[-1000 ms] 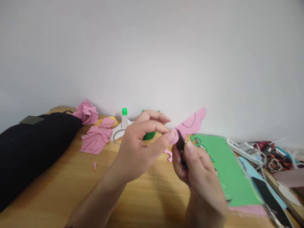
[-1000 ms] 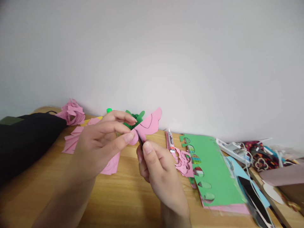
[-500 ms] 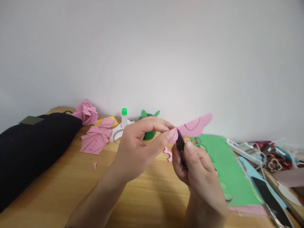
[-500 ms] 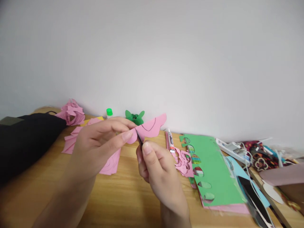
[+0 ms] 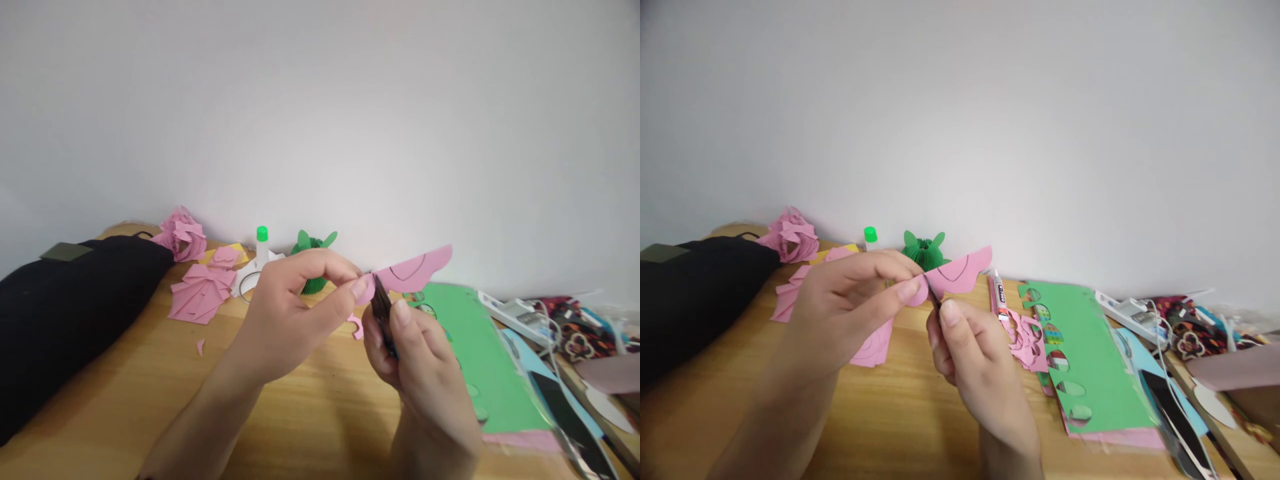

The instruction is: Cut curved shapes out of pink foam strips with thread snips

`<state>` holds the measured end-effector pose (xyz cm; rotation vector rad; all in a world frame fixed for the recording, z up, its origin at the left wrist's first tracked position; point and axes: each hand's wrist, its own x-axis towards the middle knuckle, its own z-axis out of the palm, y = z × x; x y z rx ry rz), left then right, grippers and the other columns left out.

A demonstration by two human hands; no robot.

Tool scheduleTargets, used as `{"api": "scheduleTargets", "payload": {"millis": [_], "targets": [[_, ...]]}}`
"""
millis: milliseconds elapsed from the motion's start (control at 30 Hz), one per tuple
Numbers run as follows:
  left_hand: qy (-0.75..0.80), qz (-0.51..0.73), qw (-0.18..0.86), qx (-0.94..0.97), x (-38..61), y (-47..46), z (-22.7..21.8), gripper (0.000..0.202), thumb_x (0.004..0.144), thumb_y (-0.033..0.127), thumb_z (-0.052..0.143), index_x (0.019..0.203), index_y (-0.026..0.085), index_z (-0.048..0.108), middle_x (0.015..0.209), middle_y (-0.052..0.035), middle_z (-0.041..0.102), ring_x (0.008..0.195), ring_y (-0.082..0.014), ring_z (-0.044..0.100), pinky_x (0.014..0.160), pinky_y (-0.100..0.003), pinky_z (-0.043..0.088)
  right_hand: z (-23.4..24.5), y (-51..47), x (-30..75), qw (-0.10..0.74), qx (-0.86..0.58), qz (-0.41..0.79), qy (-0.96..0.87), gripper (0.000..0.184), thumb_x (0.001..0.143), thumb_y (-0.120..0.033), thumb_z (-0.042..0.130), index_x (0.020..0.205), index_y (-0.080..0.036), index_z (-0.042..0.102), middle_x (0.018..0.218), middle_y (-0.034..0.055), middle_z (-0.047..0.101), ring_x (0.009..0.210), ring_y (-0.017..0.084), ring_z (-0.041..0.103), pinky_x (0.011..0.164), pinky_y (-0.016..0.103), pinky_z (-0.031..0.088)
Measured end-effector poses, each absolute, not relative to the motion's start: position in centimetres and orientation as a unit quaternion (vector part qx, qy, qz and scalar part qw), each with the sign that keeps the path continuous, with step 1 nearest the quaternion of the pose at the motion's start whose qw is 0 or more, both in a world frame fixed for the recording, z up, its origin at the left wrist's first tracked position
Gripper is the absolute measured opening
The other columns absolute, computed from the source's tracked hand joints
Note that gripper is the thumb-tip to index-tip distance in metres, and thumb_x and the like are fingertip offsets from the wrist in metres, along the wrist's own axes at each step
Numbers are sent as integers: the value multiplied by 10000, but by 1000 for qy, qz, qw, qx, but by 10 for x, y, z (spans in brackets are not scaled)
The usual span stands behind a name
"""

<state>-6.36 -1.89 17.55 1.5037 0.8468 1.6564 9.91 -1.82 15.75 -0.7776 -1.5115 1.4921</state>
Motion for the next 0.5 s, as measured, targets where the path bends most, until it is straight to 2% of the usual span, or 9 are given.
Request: {"api": "scheduleTargets", "payload": {"millis": [500], "targets": [[328, 652, 367, 577, -60, -18, 177, 172, 840, 129, 655, 674, 170, 668, 705, 15, 693, 684, -90, 629, 657, -189, 544, 162, -19, 96, 425, -314, 601, -599, 473, 993, -536, 442, 669, -198, 512, 484, -79, 298, 411, 74, 194, 373, 216, 171]]}}
